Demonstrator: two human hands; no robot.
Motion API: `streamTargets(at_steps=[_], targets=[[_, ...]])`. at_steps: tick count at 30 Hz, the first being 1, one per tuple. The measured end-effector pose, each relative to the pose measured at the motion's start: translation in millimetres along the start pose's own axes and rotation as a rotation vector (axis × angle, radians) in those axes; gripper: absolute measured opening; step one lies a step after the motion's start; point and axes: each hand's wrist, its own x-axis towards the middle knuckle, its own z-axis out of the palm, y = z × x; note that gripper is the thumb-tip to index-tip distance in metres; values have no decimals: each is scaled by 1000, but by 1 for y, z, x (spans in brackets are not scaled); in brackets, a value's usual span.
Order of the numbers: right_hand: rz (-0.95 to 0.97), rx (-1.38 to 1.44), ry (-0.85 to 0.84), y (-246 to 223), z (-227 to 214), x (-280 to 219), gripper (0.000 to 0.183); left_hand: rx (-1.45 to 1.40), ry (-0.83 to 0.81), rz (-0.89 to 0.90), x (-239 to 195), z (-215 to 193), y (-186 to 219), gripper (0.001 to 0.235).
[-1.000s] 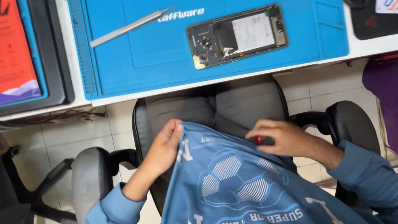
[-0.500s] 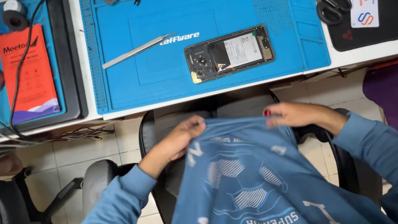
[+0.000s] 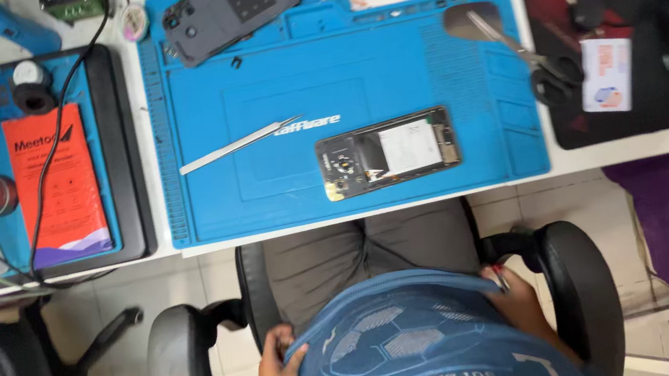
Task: The person uses a screwdriver and tweezers to remove screws and small components from a disassembled smartphone placed on a blue anti-static mat. The person then picks up a second smartphone, briefly inspects it, and places it back on the mat.
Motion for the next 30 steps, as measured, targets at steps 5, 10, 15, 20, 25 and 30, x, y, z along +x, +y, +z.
streamTargets(at_steps=[5, 10, 15, 20, 25, 30], targets=[[424, -101, 41, -2, 8, -62, 22, 48, 122, -132, -18, 0, -24, 27], [492, -197, 6, -55, 4, -29, 26, 75, 163, -109, 25, -10, -10, 25], [-40, 33, 275, -70, 4, 29, 28, 70, 335, 89, 75, -13, 17, 27], [-301, -42, 60, -70, 7, 58, 32, -153, -287, -30, 103, 5, 70, 42], [-209, -147, 219, -47, 12, 95, 28, 601, 119, 143, 133, 2, 73, 15], [-106, 32, 15, -37, 6, 118, 29, 361, 5, 23, 160, -19, 70, 63]])
